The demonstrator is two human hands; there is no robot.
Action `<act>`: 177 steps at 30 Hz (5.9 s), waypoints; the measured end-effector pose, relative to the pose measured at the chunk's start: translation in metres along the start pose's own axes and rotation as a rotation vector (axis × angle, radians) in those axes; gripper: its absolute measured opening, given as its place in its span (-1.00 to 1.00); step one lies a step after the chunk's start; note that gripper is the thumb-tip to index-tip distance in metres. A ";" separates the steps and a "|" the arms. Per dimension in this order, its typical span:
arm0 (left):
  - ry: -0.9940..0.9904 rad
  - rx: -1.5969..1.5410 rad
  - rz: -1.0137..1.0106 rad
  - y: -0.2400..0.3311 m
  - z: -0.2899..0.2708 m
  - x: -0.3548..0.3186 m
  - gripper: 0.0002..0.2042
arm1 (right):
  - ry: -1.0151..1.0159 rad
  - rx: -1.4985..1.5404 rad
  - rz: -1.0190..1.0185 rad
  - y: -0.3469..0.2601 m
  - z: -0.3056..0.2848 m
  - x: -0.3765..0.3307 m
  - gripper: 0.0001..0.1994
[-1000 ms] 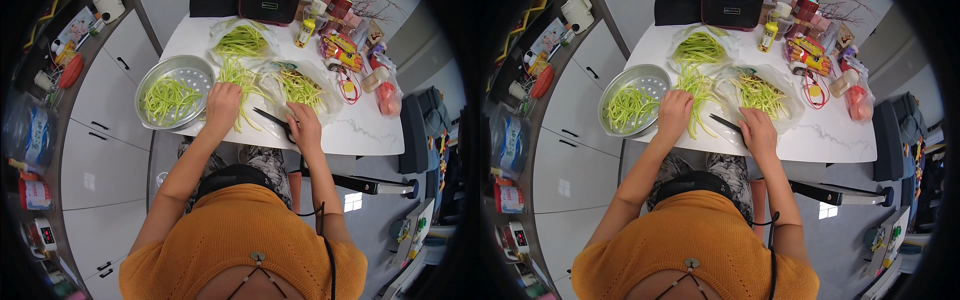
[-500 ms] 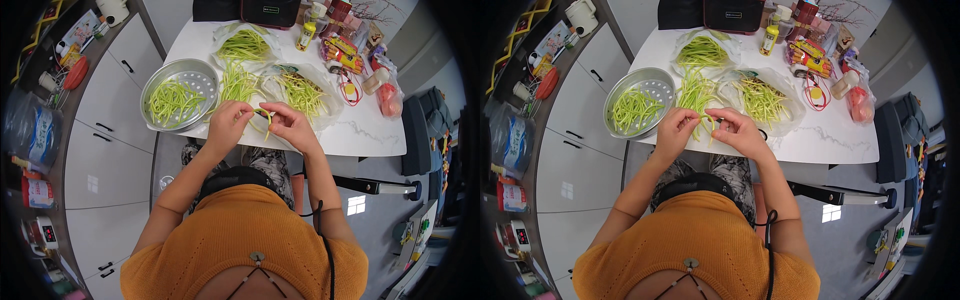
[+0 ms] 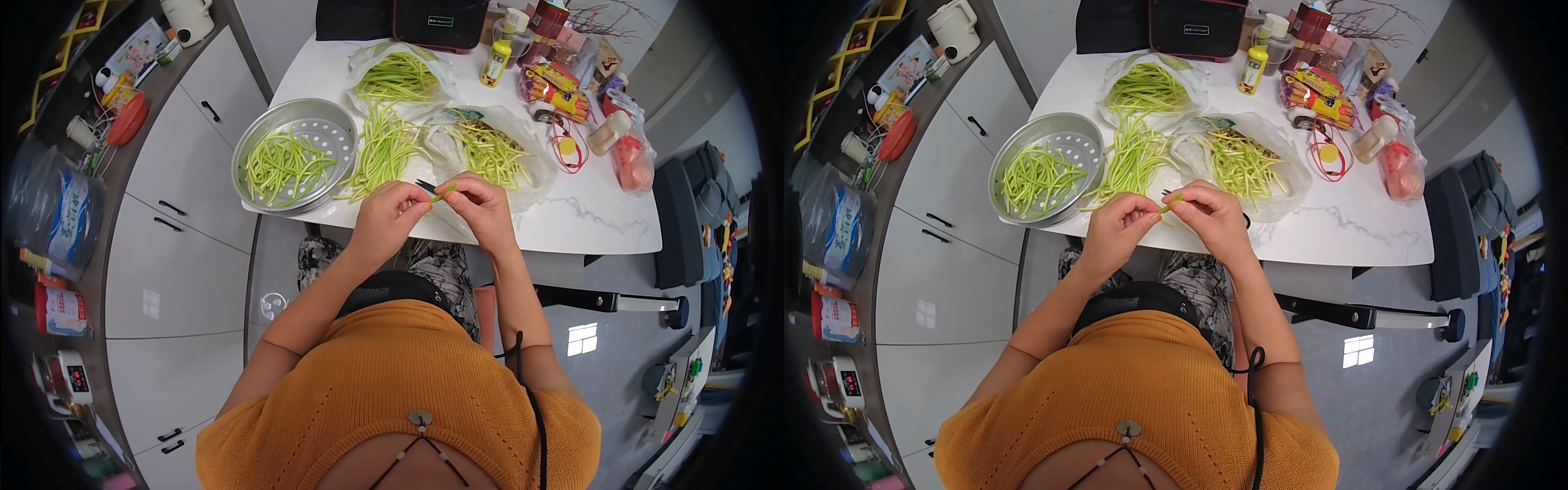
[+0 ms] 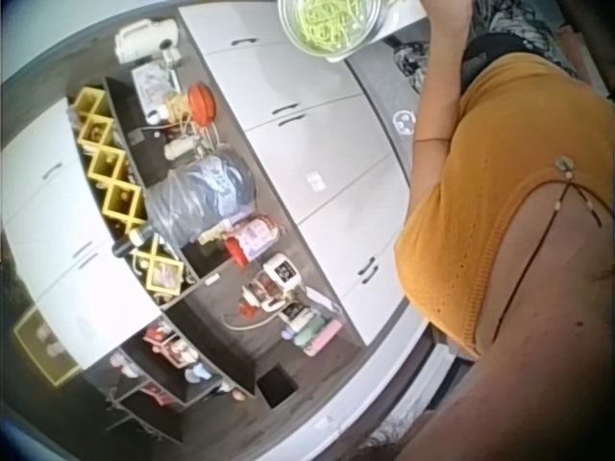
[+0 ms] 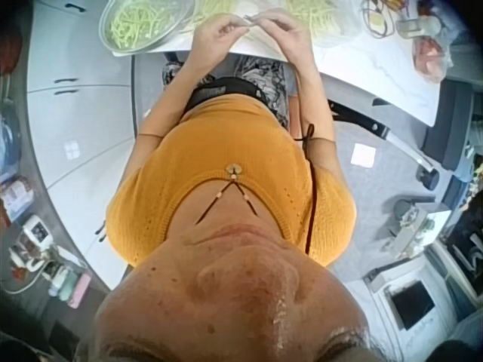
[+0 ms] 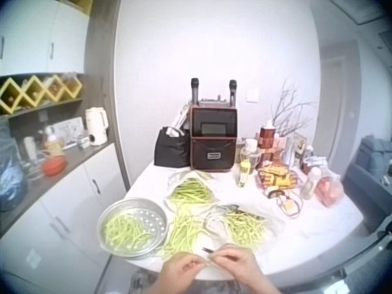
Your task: The person peels the skin off long green vegetables using scissors and places the prepared strips into a metal steamer basket.
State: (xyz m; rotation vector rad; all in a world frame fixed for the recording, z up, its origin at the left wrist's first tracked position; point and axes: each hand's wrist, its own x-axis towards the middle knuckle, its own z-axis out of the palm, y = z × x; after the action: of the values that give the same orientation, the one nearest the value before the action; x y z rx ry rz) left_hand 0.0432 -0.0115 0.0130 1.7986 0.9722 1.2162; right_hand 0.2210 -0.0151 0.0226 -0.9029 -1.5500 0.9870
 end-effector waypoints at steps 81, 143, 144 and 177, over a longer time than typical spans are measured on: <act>0.153 -0.541 -0.227 -0.041 0.004 0.009 -0.88 | -0.027 -0.909 -0.143 -0.003 0.011 0.002 -0.90; -0.101 -0.622 -0.432 -0.049 0.002 -0.012 -0.91 | 0.126 -0.463 0.052 0.023 -0.010 0.014 -0.85; -0.101 -0.626 -0.430 -0.049 0.002 -0.012 -0.91 | 0.144 -0.441 0.075 0.020 -0.008 0.014 -0.86; -0.054 -0.608 -0.390 -0.048 0.003 -0.014 -0.93 | 0.248 -0.560 -0.019 0.020 0.009 0.007 -0.93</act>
State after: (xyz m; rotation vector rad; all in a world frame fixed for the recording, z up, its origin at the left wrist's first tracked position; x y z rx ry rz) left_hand 0.0337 -0.0034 -0.0351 1.1004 0.7647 1.0585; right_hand 0.2117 -0.0020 0.0058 -1.3369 -1.6378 0.3995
